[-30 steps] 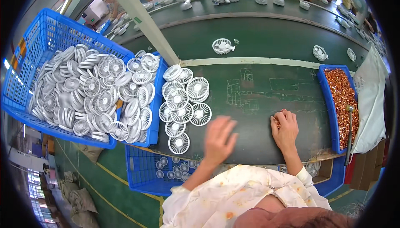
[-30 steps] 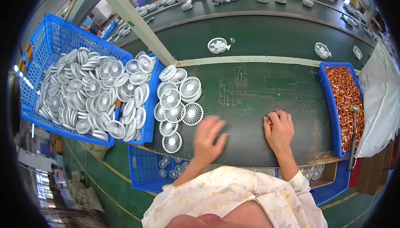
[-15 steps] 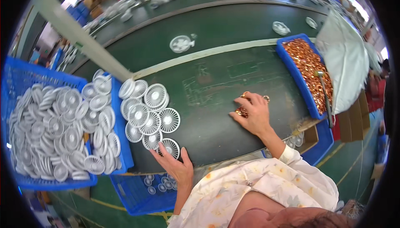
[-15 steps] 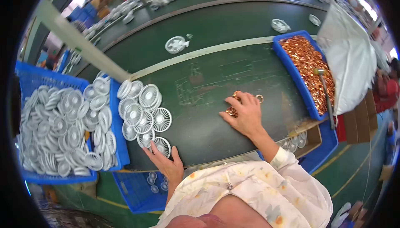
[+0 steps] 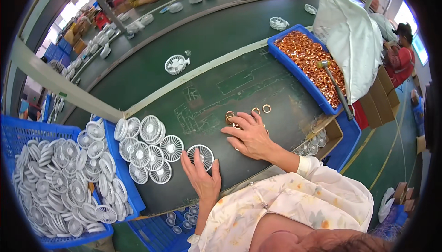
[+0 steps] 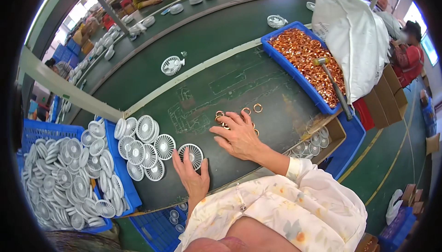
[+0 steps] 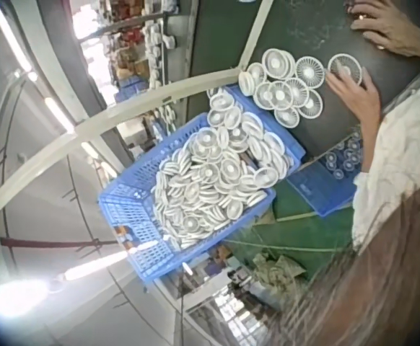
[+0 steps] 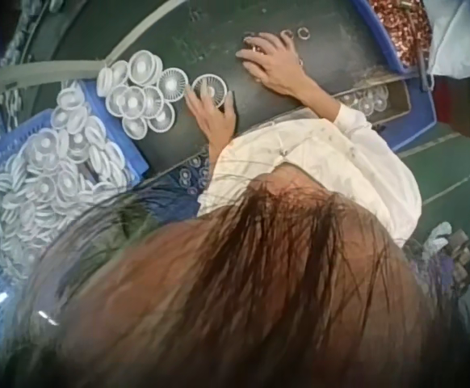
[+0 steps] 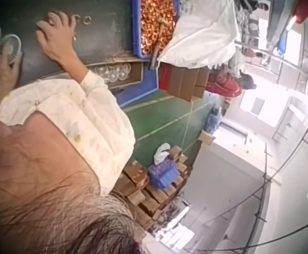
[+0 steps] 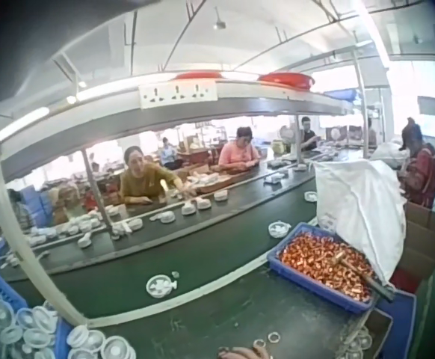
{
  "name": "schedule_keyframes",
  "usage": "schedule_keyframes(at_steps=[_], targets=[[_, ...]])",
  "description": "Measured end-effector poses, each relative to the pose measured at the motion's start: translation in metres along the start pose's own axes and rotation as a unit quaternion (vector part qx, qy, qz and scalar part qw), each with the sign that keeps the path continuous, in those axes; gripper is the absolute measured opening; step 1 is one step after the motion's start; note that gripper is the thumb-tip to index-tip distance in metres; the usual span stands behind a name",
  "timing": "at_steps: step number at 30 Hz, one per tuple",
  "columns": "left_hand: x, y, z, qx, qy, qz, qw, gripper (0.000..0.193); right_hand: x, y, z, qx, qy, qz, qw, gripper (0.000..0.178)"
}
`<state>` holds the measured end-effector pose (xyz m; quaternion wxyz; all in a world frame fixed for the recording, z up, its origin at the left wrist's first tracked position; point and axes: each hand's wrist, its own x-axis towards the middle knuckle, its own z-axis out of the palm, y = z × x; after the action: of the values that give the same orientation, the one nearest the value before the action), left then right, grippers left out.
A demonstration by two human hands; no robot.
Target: The person taps metal rings into fan grilles on a table using a small mallet, stacks the assembled grilles into a box, and fits metal rings from a tray onto fan grilles by hand.
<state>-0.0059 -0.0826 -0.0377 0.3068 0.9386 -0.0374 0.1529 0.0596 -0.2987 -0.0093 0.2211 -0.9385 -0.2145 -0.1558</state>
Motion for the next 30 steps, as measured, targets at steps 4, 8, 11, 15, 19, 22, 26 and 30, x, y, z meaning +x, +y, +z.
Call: schedule_keyframes(at_steps=[4, 8, 11, 15, 19, 22, 26, 30], targets=[[0.007, -0.003, -0.006, -0.013, 0.009, -0.016, 1.000, 0.072, 0.000, 0.031, -0.019, 0.088, 0.134, 0.075, 0.984, 0.019], [0.014, -0.004, -0.008, 0.005, -0.026, 0.002, 1.000, 0.075, -0.020, 0.069, -0.040, 0.021, 0.141, 0.157, 0.977, 0.014], [0.017, 0.003, -0.014, 0.014, -0.050, 0.047, 0.998, 0.079, -0.041, 0.090, -0.038, 0.009, 0.111, 0.154, 0.982, 0.013], [0.007, -0.053, -0.004, 0.130, 0.079, 0.318, 0.936, 0.035, -0.037, 0.095, -0.007, 0.088, 0.140, 0.144, 0.976, 0.013], [0.020, -0.087, 0.029, 0.132, 0.186, 0.381, 0.896, 0.031, -0.034, 0.076, -0.030, 0.245, 0.153, 0.282, 0.915, 0.015], [0.028, -0.038, -0.010, 0.125, 0.100, 0.256, 0.953, 0.033, -0.035, 0.071, -0.037, 0.439, 0.167, 0.354, 0.809, 0.017], [0.027, -0.031, -0.017, -0.019, 0.025, -0.082, 0.996, 0.042, -0.033, 0.072, -0.031, 0.562, 0.098, 0.350, 0.743, 0.017], [0.053, -0.001, -0.022, -0.234, -0.051, -0.170, 0.956, 0.038, -0.023, 0.056, -0.026, 0.566, 0.050, 0.322, 0.758, 0.017]])
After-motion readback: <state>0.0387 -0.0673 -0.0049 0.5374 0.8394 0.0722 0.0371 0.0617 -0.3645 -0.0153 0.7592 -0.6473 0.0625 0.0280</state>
